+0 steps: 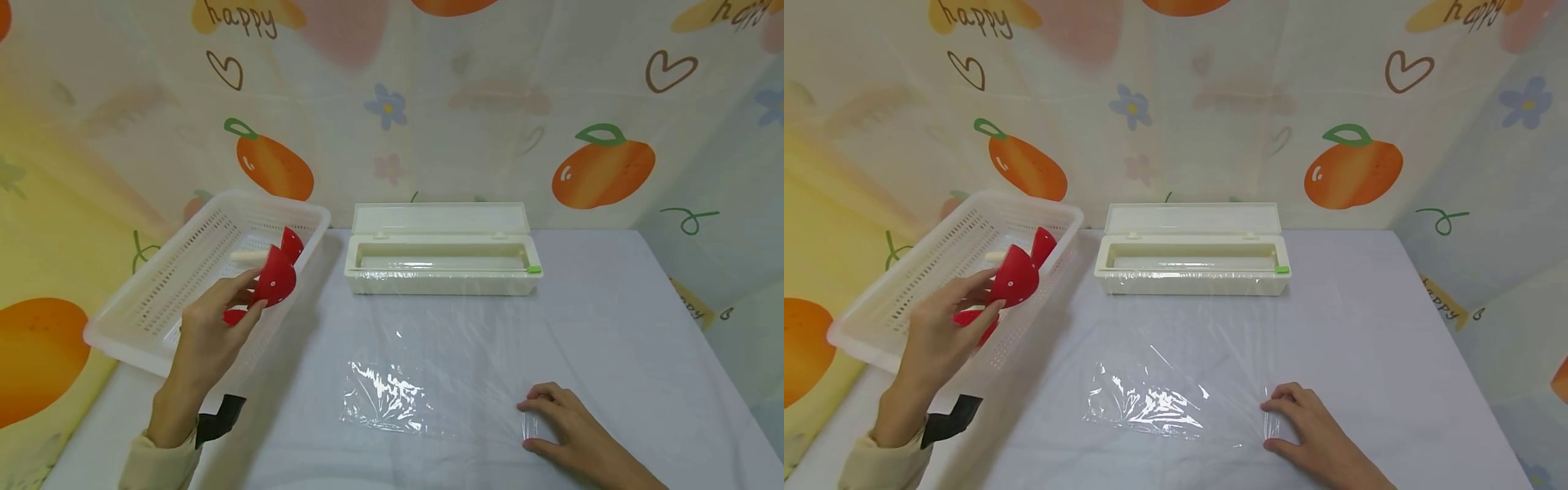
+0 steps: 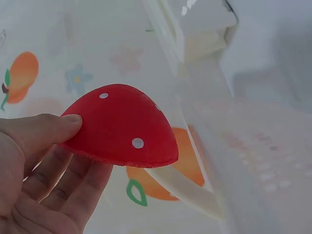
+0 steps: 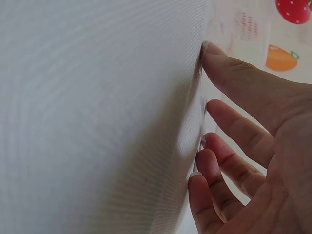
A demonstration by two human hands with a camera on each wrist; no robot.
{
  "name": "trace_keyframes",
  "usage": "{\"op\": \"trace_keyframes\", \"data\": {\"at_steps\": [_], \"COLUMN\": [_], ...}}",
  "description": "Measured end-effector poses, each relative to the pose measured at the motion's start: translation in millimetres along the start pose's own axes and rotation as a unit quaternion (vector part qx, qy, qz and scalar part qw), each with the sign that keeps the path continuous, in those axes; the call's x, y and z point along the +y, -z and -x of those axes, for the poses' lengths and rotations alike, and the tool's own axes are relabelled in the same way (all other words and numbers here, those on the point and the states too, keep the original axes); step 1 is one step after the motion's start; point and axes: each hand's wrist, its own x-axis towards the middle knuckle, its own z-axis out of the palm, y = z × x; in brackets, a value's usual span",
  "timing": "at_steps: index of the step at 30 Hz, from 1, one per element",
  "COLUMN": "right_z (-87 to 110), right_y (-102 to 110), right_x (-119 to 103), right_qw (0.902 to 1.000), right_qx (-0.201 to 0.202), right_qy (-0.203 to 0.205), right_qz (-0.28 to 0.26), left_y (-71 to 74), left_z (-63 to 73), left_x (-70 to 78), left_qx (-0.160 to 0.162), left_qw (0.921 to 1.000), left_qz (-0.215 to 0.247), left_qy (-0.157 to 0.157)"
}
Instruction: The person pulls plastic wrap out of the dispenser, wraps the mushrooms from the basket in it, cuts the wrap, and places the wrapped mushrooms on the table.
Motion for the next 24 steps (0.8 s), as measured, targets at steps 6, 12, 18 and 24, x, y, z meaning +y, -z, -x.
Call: {"op": "trace_keyframes", "data": {"at_steps": [6,12,18,24], "right_z": [0.4,-0.5,-0.3,0.3], "right_y": [-0.2,-1.4,-0.1,-0.1], "right_x": [0.4,1.1,0.3,1.4], "right_qw": [1.0,0.9999,0.9999,1.0], "right_qx": [-0.003,0.008,0.002,0.0], "right_qy": [0.0,0.012,0.008,0.006], "right_qz": [0.002,-0.006,-0.008,-0.004], "left_y": [-9.2,-22.5,-39.2,-59.7], "left_z": [1.2,4.0,6.9,8.8], "left_x": [19.2,37.2,51.6,63.6], "left_qx": [0.006,-0.001,-0.012,-0.017], "left_qw": [0.9988,0.9959,0.9928,0.9843], "left_qz": [0.009,0.023,0.044,0.073], "left_qy": [-0.047,-0.087,-0.111,-0.16]}}
